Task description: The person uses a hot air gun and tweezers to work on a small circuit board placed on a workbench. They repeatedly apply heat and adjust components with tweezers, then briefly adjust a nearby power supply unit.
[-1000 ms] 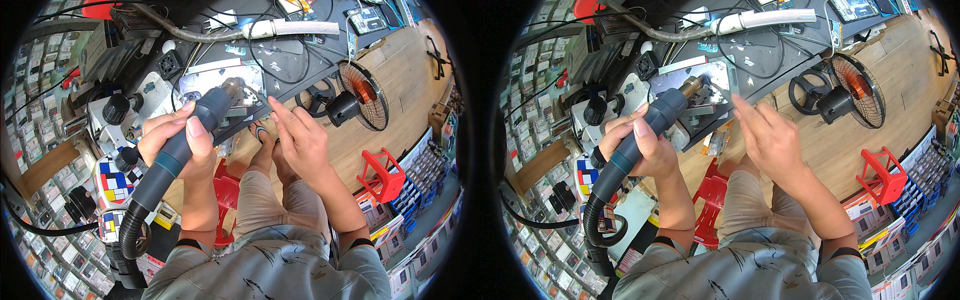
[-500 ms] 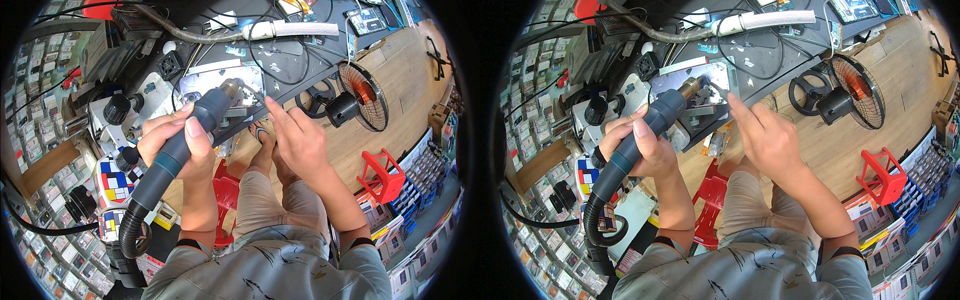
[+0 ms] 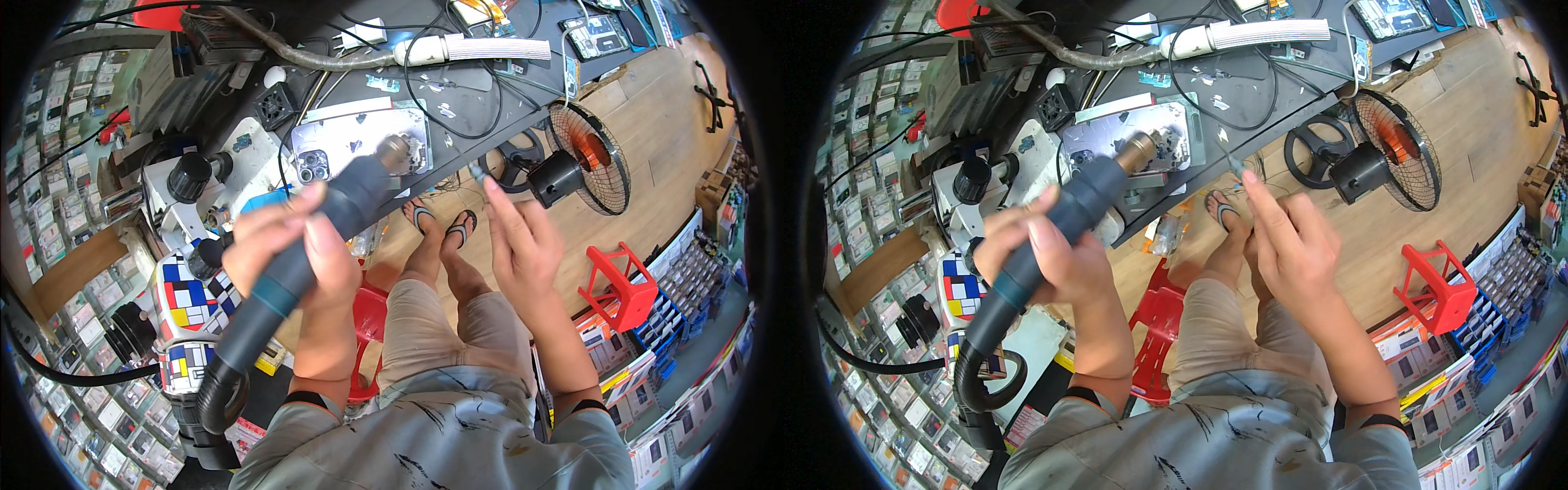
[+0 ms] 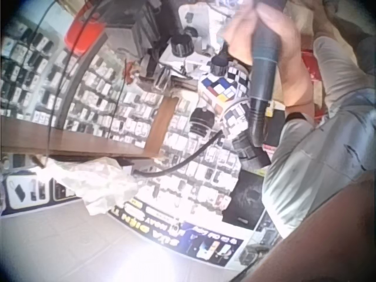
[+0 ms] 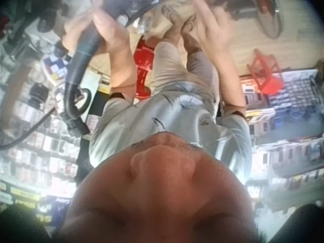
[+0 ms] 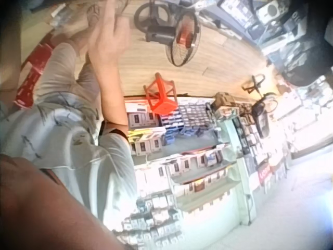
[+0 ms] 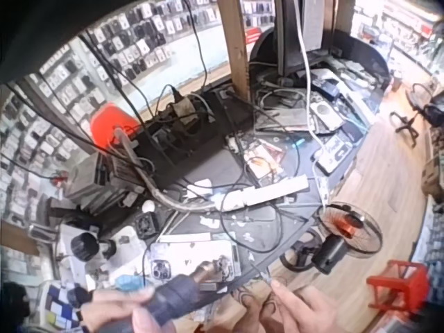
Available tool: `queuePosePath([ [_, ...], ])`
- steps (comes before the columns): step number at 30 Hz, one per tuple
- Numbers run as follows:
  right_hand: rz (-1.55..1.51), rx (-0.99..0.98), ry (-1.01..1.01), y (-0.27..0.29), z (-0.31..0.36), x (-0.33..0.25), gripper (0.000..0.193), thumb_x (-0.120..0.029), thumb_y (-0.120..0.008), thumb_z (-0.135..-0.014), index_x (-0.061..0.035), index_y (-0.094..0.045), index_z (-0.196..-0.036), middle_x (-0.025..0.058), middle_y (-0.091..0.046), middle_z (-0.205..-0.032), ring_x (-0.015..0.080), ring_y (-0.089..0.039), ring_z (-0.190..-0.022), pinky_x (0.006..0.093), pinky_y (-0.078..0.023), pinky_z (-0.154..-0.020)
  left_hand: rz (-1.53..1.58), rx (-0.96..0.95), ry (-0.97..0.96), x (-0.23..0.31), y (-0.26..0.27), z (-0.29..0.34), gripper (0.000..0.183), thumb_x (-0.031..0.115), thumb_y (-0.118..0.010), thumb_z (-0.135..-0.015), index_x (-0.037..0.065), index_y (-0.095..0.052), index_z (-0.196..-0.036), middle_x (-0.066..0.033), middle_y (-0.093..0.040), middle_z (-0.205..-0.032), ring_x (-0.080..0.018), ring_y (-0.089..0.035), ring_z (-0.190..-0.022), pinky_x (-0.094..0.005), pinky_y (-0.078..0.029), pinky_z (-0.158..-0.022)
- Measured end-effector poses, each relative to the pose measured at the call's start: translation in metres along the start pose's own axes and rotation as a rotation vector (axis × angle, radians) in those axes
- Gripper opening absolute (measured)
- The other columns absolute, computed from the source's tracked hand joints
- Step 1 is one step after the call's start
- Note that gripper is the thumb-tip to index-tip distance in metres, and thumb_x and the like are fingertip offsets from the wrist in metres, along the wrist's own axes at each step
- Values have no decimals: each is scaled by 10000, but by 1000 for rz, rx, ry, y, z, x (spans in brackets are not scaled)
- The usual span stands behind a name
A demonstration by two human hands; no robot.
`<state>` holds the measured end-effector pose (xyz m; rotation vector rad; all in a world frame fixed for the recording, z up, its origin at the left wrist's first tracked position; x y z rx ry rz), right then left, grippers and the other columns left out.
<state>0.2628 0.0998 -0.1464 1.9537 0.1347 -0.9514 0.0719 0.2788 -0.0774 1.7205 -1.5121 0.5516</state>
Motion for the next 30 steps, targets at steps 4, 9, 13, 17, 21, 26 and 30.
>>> queuePosePath([
  [4, -10, -179, -132, -7, 41, 19, 452, -29, -776, -955, -72, -778, -1405, 108, -647, -849, 293, -656, -667, 416, -554, -637, 71, -211, 126, 42, 13, 42, 445, 401, -792, -1040, 77, -492, -1095, -164, -693, -913, -235, -682, -783, -374, -629, -780],
  [9, 149, -385, -409, -34, 45, 41, 293, -101, -754, -983, -26, -802, -1262, 201, -789, -965, 394, -769, -762, 455, -614, -693, 163, -363, 123, 49, 26, 96, 365, 181, -833, -962, 47, -538, -1128, -191, -755, -1040, -235, -714, -785, -368, -626, -702],
  [13, 119, -327, -244, -33, -7, 25, 229, -125, -765, -1008, 14, -805, -1186, 194, -759, -884, 381, -754, -754, 447, -589, -653, 41, -408, 55, 43, 29, 125, 351, 86, -861, -883, 48, -599, -1113, -157, -797, -1025, -226, -710, -708, -347, -616, -652],
  [17, -38, -105, -267, 34, 0, 10, 245, -35, -759, -1030, 27, -796, -1264, 168, -717, -840, 297, -648, -661, 400, -520, -624, -49, -378, -37, 41, 25, 133, 276, 51, -858, -869, 44, -636, -1032, -135, -784, -976, -248, -737, -702, -340, -621, -627],
  [21, -237, -228, -433, 30, 36, 27, 240, -67, -762, -1052, 32, -801, -1267, 174, -773, -945, 260, -719, -758, 360, -558, -707, -14, -355, 9, 40, 20, 135, 254, 17, -858, -869, 38, -647, -1010, -144, -767, -972, -259, -761, -723, -349, -642, -647],
  [26, -388, -129, -436, 35, 48, 33, 271, -50, -772, -1045, 25, -798, -1304, 137, -803, -986, 199, -736, -817, 327, -568, -747, 74, -319, 60, 48, 23, 129, 318, 9, -878, -867, 28, -634, -1070, -166, -765, -1026, -257, -773, -820, -361, -660, -730],
  [30, -347, -145, -323, 41, 32, 14, 298, -51, -778, -1038, 4, -796, -1330, 115, -783, -1014, 147, -659, -841, 262, -523, -781, 82, -241, 0, 57, 27, 100, 338, 94, -836, -936, 37, -572, -1139, -197, -729, -1086, -266, -744, -903, -387, -647, -803],
])
Point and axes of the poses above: each hand's wrist, its own z-axis away from the middle knuckle, its own y-axis out of the back of the hand, x = y × z, the point moved 8 cm from there along -z, towards the middle knuckle
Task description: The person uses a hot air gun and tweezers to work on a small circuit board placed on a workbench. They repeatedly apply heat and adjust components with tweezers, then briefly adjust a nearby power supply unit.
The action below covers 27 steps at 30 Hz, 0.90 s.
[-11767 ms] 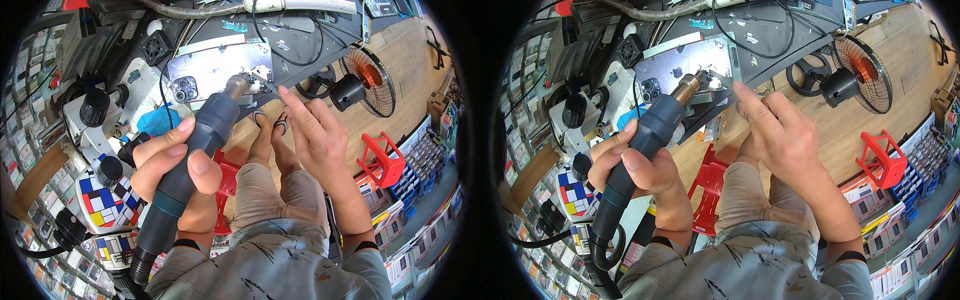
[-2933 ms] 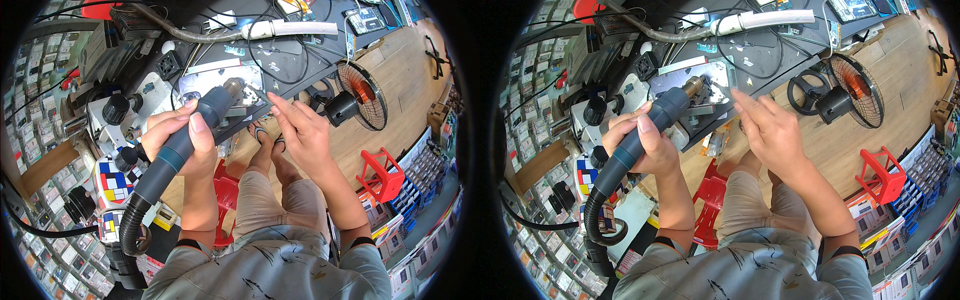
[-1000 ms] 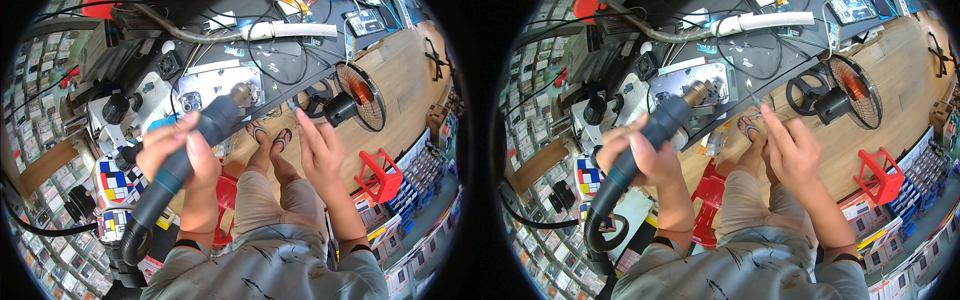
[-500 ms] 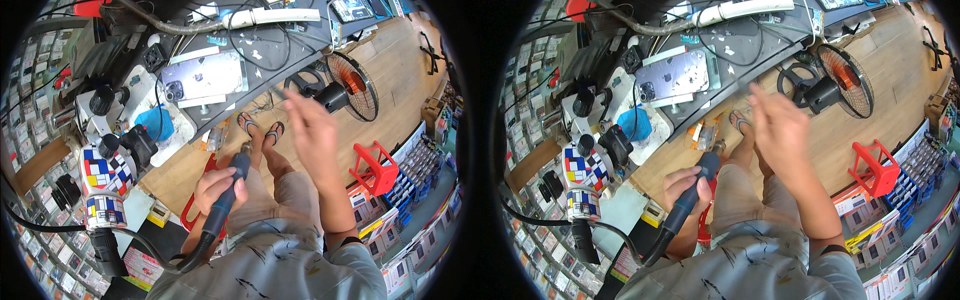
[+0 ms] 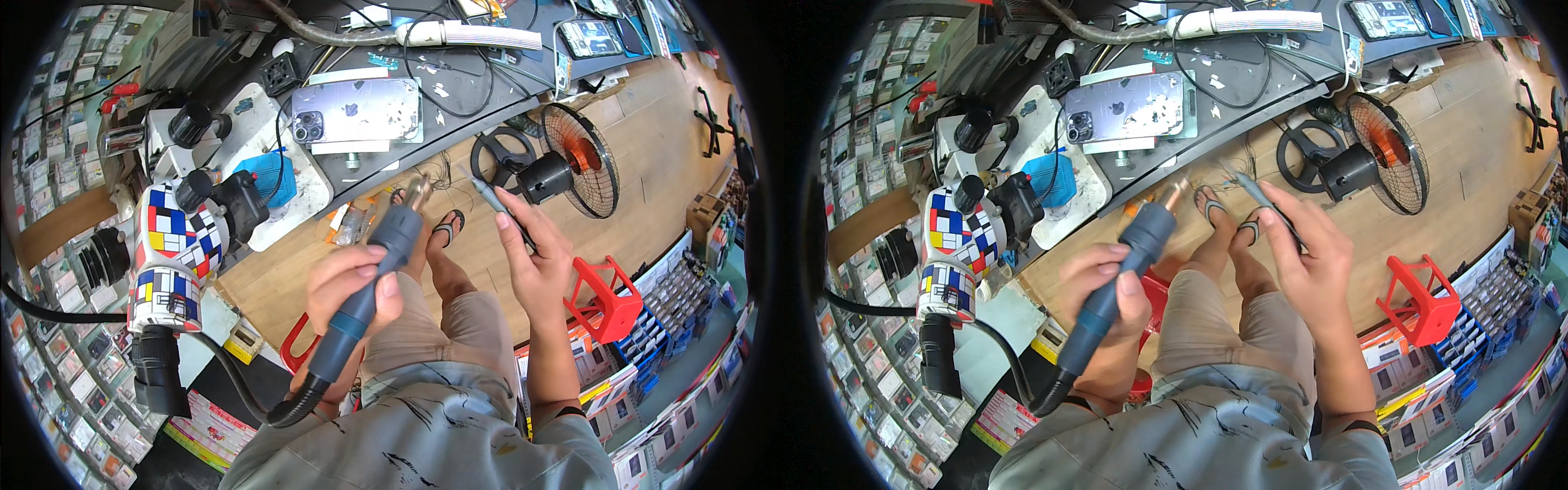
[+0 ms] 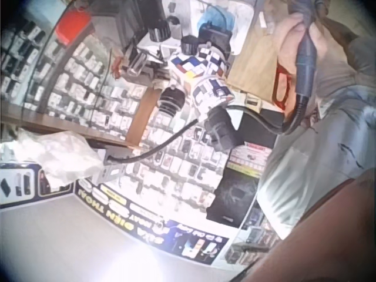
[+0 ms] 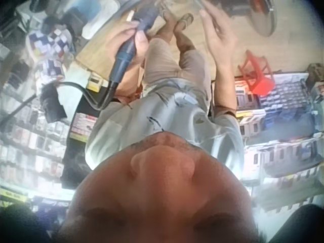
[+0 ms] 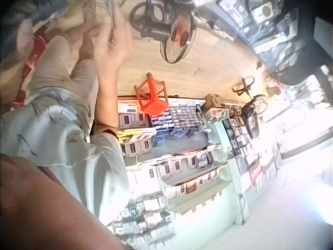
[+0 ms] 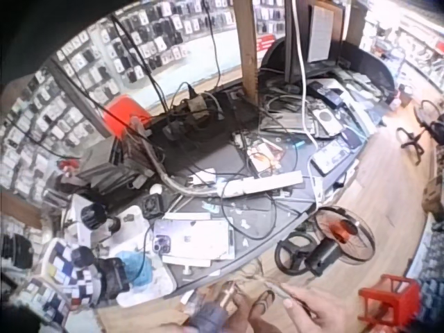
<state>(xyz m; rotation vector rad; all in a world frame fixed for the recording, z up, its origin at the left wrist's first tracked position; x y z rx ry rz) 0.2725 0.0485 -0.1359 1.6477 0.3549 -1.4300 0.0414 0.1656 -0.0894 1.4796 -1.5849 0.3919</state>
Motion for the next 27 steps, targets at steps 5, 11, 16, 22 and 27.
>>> queuePosePath([
  [5, 93, 52, 258, -41, -33, -25, 334, 8, -781, -1003, -1, -781, -1337, 103, -630, -806, 185, -590, -646, 347, -489, -605, -154, 67, -89, -12, -2, -55, 296, 170, -733, -1011, 43, -508, -1155, -206, -669, -1072, -268, -694, -947, -425, -573, -895],
  [11, 169, 172, 294, -76, -38, -24, 417, 5, -779, -985, -37, -764, -1400, 93, -593, -807, 241, -563, -611, 384, -495, -583, -54, 169, -42, -42, -14, -88, 214, 39, -724, -966, 14, -549, -1086, -207, -690, -1041, -273, -716, -899, -449, -613, -894],
  [16, 216, 166, 238, -80, -30, -24, 474, 6, -780, -981, -40, -742, -1451, 83, -559, -802, 236, -559, -613, 388, -505, -591, -6, 143, -47, -54, -16, -98, 223, 38, -736, -950, 26, -550, -1073, -210, -702, -1005, -254, -713, -868, -412, -612, -846],
  [22, 211, 197, 226, -88, -28, -21, 505, 13, -784, -971, -39, -731, -1470, 83, -559, -814, 227, -557, -620, 386, -502, -587, 27, 168, -40, -64, -16, -102, 228, 83, -740, -954, 33, -548, -1067, -206, -707, -964, -233, -697, -828, -393, -609, -810],
  [27, 224, 229, 206, -95, -24, -18, 535, 16, -796, -956, -41, -727, -1483, 78, -539, -810, 218, -542, -618, 373, -493, -580, 19, 155, -79, -68, -15, -108, 234, 104, -744, -955, 30, -548, -1058, -204, -710, -952, -219, -682, -806, -374, -607, -748],
])
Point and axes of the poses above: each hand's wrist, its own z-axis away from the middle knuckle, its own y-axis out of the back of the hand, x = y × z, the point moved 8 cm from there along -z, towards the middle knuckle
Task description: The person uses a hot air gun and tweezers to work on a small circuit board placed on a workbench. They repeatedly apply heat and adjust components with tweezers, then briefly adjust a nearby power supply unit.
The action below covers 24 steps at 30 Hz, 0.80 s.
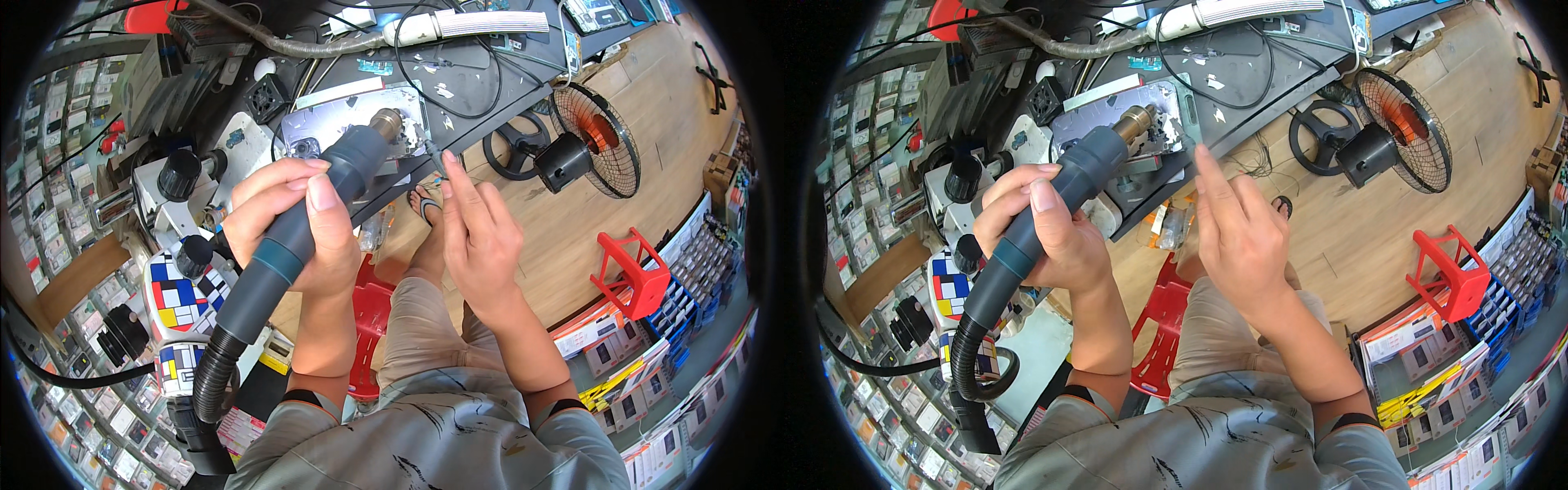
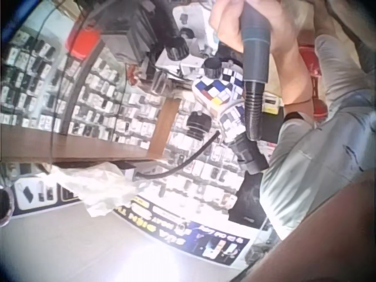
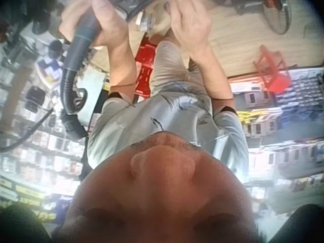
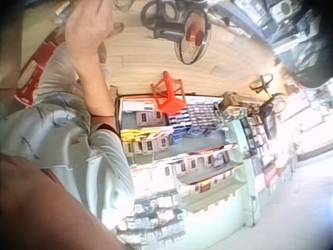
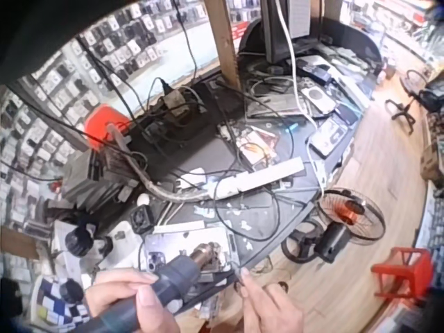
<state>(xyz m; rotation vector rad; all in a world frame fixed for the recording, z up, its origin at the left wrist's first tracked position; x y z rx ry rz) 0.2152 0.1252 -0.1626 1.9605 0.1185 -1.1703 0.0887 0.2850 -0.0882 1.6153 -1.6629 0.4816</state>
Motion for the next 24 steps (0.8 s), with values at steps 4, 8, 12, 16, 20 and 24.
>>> queuePosePath([
  [4, 41, 33, 7, -6, 4, -3, 565, 32, -807, -929, -28, -725, -1485, 62, -508, -804, 203, -528, -617, 362, -485, -574, 19, -5, 11, -3, 0, -2, 224, 102, -744, -955, 27, -554, -1047, -205, -709, -950, -217, -680, -799, -371, -605, -747],
  [8, 48, 58, 25, -11, 7, -4, 592, 52, -813, -906, -4, -717, -1487, 56, -494, -807, 195, -518, -615, 359, -482, -570, 53, -34, 12, -3, 1, -4, 266, 61, -794, -955, 25, -557, -1072, -196, -711, -986, -230, -714, -829, -386, -624, -827],
  [12, 54, 69, 41, -13, 6, -4, 614, 68, -810, -893, 6, -707, -1496, 60, -489, -810, 195, -517, -615, 358, -486, -573, 5, -11, 6, -2, 1, -5, 206, 89, -735, -953, 25, -559, -1041, -207, -712, -945, -220, -681, -810, -379, -599, -796],
  [16, 62, 86, 64, -14, 1, -5, 628, 82, -807, -881, 5, -706, -1497, 59, -489, -807, 200, -520, -614, 361, -490, -578, 25, -19, 18, -2, -4, -7, 204, 81, -730, -949, 25, -555, -1038, -213, -715, -952, -225, -682, -811, -390, -602, -807],
  [20, 53, 68, 38, -15, -5, -1, 515, 87, -750, -985, -14, -722, -1489, 70, -519, -830, 187, -535, -643, 342, -488, -595, 69, -27, 4, -6, -8, -10, 243, 65, -760, -950, 25, -548, -1061, -209, -715, -979, -228, -700, -821, -390, -617, -819],
  [24, 72, 82, 70, -17, -11, 0, 524, 82, -763, -976, -19, -724, -1489, 68, -514, -825, 186, -531, -636, 353, -489, -589, 120, -49, -7, -13, -8, -17, 316, 30, -824, -952, 25, -549, -1108, -194, -715, -1022, -236, -738, -841, -380, -642, -835],
])
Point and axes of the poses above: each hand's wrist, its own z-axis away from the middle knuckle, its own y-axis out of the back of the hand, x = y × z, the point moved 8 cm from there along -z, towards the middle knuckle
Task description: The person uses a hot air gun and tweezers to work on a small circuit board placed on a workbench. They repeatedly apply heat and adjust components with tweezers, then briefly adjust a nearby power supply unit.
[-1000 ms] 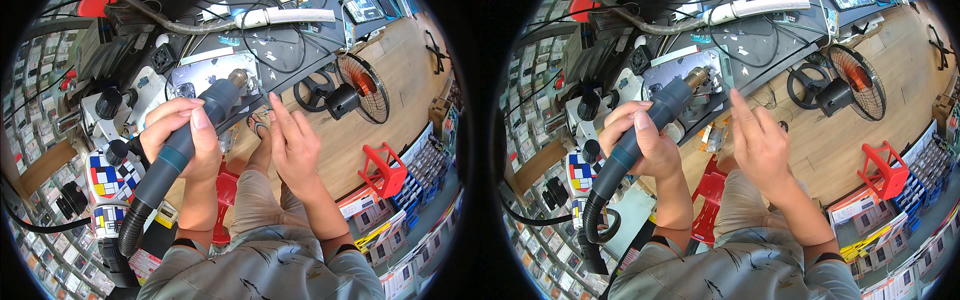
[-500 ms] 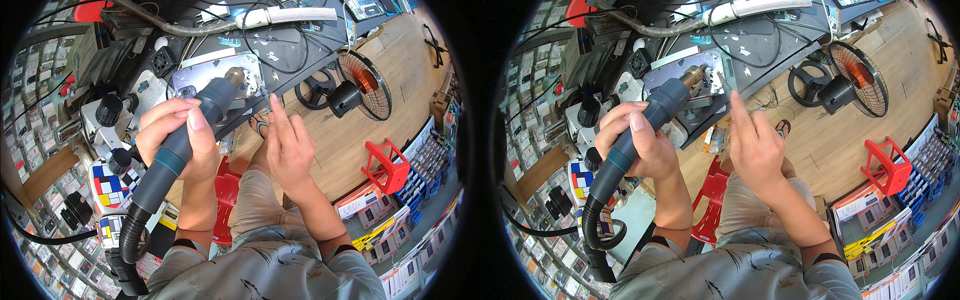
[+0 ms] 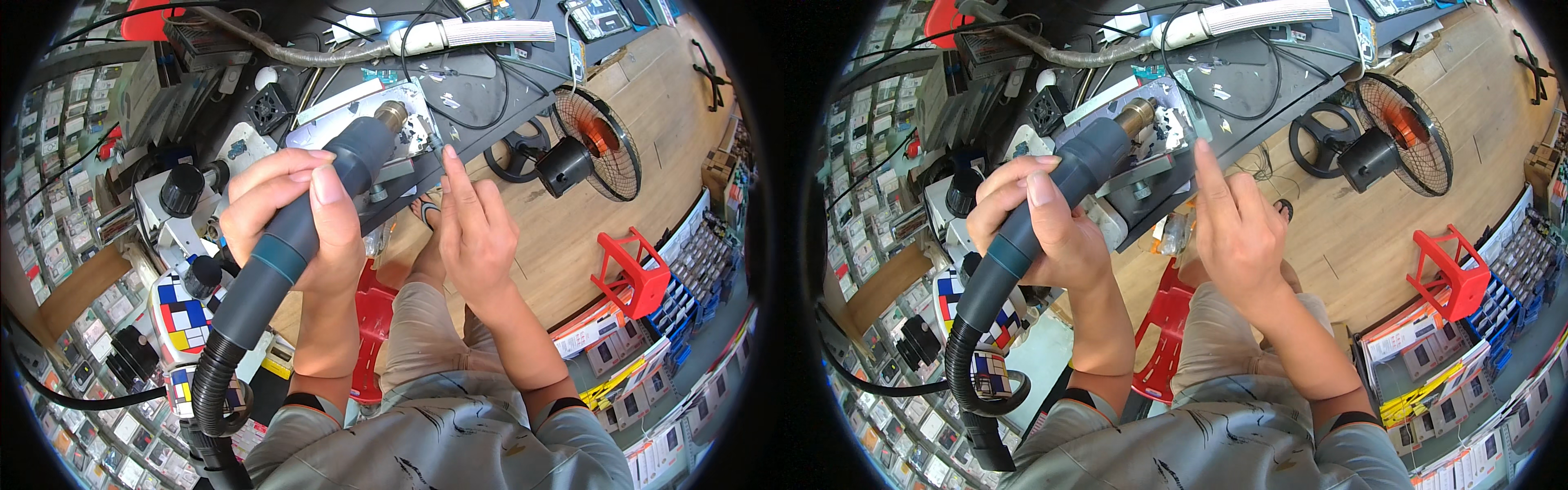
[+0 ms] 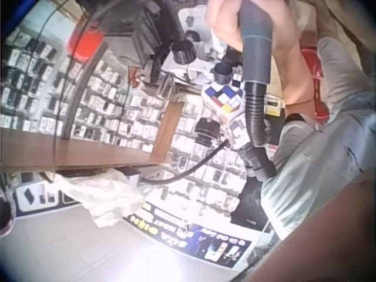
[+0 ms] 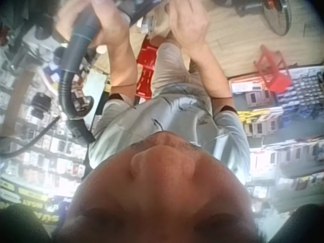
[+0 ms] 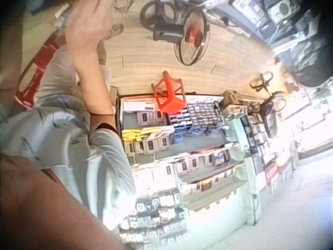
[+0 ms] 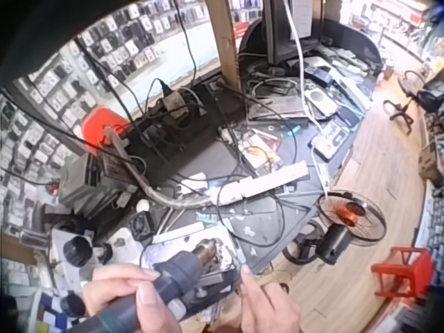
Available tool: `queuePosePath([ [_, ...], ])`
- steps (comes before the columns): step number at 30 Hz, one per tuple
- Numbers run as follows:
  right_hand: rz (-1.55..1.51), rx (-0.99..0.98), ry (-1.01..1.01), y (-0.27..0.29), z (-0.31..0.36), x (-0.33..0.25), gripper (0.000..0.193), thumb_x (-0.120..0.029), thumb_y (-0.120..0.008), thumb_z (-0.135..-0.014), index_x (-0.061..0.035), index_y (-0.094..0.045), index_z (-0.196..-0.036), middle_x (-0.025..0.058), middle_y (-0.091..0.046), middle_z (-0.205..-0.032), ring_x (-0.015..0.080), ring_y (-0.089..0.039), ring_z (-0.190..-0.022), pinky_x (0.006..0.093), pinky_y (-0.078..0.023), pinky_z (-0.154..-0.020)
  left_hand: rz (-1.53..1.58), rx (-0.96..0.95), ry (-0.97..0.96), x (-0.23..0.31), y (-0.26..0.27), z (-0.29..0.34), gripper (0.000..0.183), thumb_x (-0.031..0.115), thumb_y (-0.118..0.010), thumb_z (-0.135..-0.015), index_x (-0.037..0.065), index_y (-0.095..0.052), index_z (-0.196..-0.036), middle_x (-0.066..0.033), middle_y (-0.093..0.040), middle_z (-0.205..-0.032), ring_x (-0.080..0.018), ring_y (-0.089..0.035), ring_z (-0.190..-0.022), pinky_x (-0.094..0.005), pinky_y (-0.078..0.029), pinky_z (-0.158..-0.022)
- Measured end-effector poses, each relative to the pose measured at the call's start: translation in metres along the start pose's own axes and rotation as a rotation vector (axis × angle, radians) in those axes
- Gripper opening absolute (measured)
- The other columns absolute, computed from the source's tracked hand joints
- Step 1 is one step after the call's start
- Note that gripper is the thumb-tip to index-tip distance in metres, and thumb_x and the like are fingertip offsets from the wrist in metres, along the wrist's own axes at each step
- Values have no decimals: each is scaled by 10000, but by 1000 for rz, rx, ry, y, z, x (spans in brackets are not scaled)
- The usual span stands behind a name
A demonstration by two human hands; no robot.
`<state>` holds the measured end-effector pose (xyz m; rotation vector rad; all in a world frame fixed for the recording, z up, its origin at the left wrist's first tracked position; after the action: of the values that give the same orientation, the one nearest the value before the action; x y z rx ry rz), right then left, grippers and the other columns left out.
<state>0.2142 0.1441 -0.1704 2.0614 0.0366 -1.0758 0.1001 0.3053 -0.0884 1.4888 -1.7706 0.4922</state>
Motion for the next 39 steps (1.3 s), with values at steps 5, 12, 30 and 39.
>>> queuePosePath([
  [5, 32, 14, 29, -1, -4, 2, 536, 68, -781, -965, -45, -733, -1486, 58, -510, -815, 187, -526, -625, 360, -490, -584, 23, -17, -30, -3, -7, -5, 303, 10, -820, -948, 25, -563, -1106, -193, -722, -1017, -234, -738, -838, -377, -643, -836],
  [12, 66, 14, 118, 3, -16, 5, 562, 54, -810, -935, -63, -741, -1481, 54, -504, -800, 197, -513, -612, 369, -463, -563, -11, -52, -31, -11, -12, -8, 290, -14, -823, -936, 32, -588, -1099, -175, -737, -1009, -224, -733, -857, -361, -620, -846],
  [30, 72, 96, -10, -13, -16, -15, 564, 50, -816, -908, -43, -751, -1460, 49, -543, -771, 195, -512, -574, 365, -462, -531, 36, -37, 21, -22, -12, -15, 271, -4, -823, -948, 15, -593, -1089, -183, -730, -1026, -217, -733, -871, -360, -620, -860],
  [39, -162, 161, -162, -19, -16, -4, 521, 58, -820, -899, -13, -771, -1412, 70, -601, -735, 196, -553, -544, 354, -468, -518, 35, -11, 19, -25, -13, -17, 267, 20, -843, -947, 15, -608, -1075, -173, -740, -1018, -212, -730, -880, -347, -608, -870],
])
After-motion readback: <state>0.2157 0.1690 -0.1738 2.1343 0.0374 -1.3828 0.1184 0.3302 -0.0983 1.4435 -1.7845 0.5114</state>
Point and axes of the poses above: each hand's wrist, its own z-axis away from the middle knuckle, its own y-axis out of the back of the hand, x = y × z, the point moved 8 cm from there along -z, towards the middle knuckle
